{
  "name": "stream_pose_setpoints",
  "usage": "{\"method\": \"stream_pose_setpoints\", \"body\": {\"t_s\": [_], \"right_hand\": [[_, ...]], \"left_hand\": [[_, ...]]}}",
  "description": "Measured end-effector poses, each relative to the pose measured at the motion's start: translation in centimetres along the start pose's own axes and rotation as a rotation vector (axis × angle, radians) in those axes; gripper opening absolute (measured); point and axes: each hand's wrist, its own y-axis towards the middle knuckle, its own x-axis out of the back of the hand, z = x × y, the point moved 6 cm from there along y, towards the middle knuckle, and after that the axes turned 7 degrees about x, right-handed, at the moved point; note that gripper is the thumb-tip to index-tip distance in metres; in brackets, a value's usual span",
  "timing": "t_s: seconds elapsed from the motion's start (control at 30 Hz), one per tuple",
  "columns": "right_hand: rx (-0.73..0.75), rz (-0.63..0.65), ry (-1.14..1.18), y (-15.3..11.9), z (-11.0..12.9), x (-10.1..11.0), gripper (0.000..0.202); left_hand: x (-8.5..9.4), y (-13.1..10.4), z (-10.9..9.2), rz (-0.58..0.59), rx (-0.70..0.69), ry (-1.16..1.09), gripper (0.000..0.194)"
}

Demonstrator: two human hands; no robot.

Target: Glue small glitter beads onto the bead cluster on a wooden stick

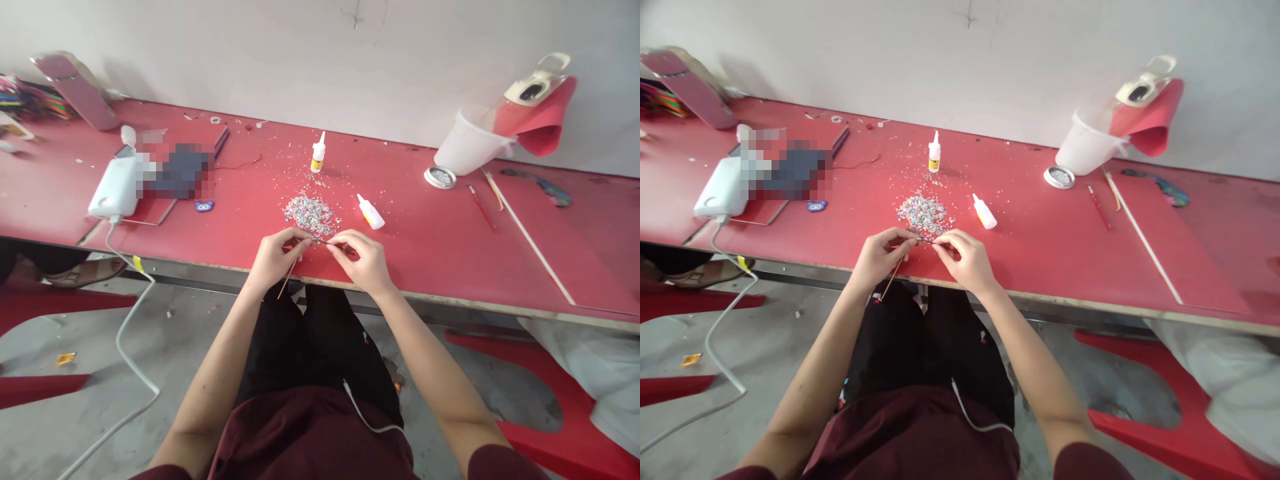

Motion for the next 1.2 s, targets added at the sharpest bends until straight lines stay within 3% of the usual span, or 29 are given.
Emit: {"method": "stream_pose_setpoints", "body": {"t_s": [0.47,1.2], "right_hand": [[-0.040,-0.088,0.030,-0.14,-0.06,0.52,0.008],[-0.010,-0.001,0.007,-0.08,0.00,0.00,0.011]], "left_hand": [[-0.01,-0.05,0.02,-0.002,0.009,-0.011,0.013],[0.03,-0.04,-0.14,-0.018,-0.002,0.010,0.013]]}}
